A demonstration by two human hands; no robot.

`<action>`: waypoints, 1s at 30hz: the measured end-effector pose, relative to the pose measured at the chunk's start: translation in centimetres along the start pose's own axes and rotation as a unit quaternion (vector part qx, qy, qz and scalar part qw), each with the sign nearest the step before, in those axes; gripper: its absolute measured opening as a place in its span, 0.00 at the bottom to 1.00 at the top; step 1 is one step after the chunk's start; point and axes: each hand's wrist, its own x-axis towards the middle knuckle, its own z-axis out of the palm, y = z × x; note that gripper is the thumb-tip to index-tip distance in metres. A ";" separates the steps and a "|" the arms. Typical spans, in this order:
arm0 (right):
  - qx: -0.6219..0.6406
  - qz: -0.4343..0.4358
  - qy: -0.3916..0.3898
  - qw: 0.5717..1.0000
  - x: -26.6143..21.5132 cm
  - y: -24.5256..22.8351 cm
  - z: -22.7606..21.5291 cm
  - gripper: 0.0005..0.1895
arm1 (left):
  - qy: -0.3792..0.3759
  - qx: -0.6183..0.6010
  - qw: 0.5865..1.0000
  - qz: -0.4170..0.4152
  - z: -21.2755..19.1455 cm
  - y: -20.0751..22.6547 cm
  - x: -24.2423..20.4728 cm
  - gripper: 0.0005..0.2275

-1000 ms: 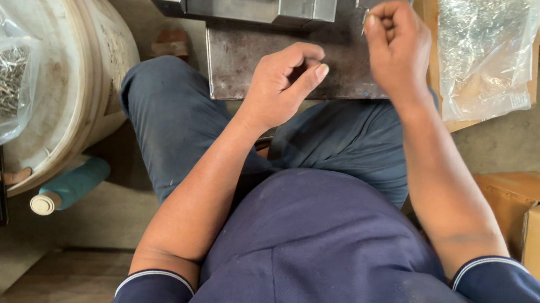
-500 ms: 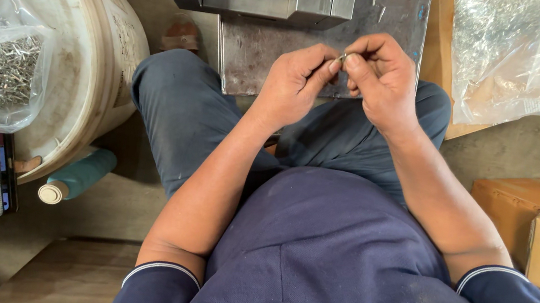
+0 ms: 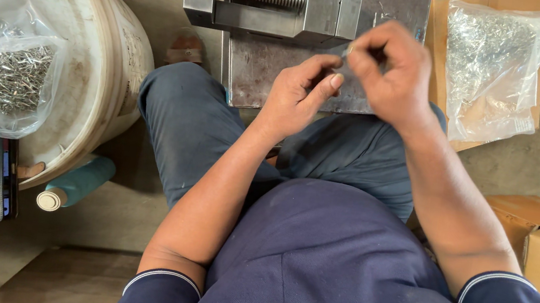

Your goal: The person sits on the floor and uses a bench vise to assemble small metal fasteners. They pick up individual pins and sleeves, insert them into the vise jaws, and tighten the screw to secure the components together before releasing them.

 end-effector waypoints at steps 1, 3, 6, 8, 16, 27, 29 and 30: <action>-0.023 -0.017 0.024 0.999 0.6 0.1 -0.1 0.04 | 0.001 -0.001 1.000 0.002 0.0 0.1 0.0 0.12; -0.045 -0.057 0.041 0.996 2.3 0.6 -0.3 0.03 | -0.001 0.010 1.000 0.005 0.1 0.2 -0.1 0.13; -0.090 -0.097 0.029 0.991 4.1 0.9 -0.8 0.01 | -0.008 0.034 0.999 0.010 -0.1 0.5 0.0 0.12; -0.121 -0.112 0.012 0.986 4.8 0.8 -0.8 0.02 | -0.013 0.031 0.999 0.009 -0.2 0.5 -0.1 0.12; -0.143 -0.103 -0.015 0.984 5.8 0.0 -0.9 0.03 | -0.017 0.023 1.000 0.011 -0.3 0.5 0.0 0.11; -0.057 0.032 0.057 0.996 4.7 5.2 -1.6 0.04 | -0.010 0.026 0.999 0.026 -0.3 0.3 -0.1 0.10; -0.069 0.115 0.089 0.987 4.4 7.8 -1.5 0.09 | -0.002 0.042 0.999 0.034 -0.1 0.0 -0.2 0.10; -0.110 0.133 0.097 0.980 4.1 8.8 -1.4 0.11 | -0.006 0.026 0.999 0.031 0.1 -0.1 -0.3 0.10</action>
